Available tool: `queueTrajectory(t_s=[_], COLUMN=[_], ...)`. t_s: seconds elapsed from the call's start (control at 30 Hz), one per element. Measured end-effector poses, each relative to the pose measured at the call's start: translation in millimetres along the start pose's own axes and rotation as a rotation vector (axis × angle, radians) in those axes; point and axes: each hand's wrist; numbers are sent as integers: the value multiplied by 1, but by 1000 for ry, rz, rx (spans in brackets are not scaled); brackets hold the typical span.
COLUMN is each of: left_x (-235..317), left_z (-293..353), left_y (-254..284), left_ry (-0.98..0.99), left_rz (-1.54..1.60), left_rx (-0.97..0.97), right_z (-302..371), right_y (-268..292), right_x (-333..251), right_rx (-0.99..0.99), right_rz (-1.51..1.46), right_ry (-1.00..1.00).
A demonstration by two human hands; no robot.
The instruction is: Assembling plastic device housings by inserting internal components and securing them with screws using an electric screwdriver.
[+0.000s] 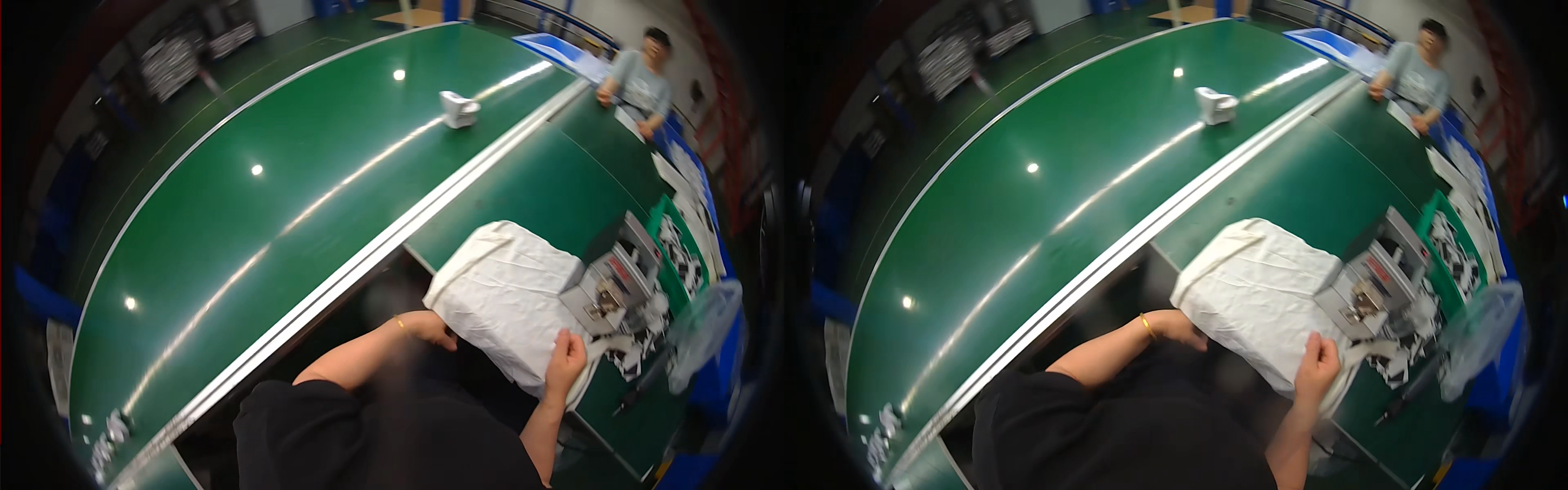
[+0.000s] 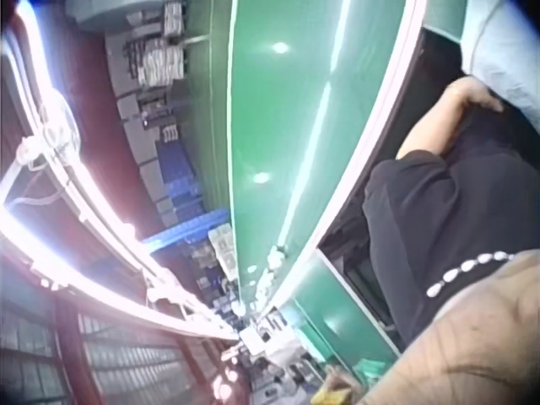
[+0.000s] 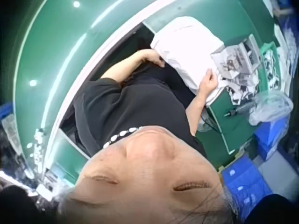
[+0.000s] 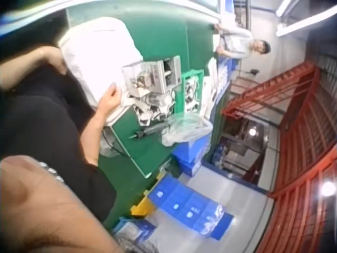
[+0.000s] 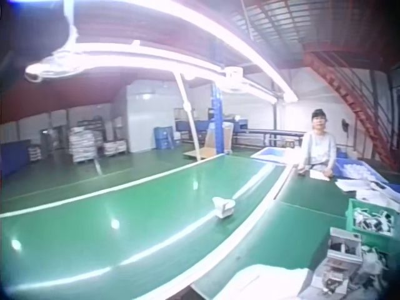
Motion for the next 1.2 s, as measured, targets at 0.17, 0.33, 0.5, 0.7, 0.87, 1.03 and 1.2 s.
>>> queueTrajectory(t_s=[0.17, 0.33, 0.5, 0.7, 0.87, 1.03, 1.2], left_x=[-7, -8, -8, 2, 16, 118, 101], left_z=[34, 37, -2, -78, -147, -74, -85], left_y=[-20, -34, -57, -52, -50, -59, -55], left_ry=[-104, -65, -231, -495, -1059, -654, -489], left_rz=[-184, -191, -548, -451, 375, 1284, 1320], left_rx=[171, 383, 592, 704, 402, 168, 78], right_z=[1, 0, 2, 3, 6, 6, 4], right_y=[-1, 1, 1, 0, -3, 4, 5], right_x=[0, 5, 1, -13, -19, -21, -26], right_rx=[10, 8, 52, 21, 42, 97, 70], right_rz=[-30, 1, -20, -33, -10, 30, 50], right_ry=[56, 36, 25, -41, -46, -40, -3])
Point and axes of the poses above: each hand's wrist, its own z-axis away from the middle knuckle, its own y-axis out of the back of the hand, x = y × z, and after that the axes turned 12 degrees about z, right-handed
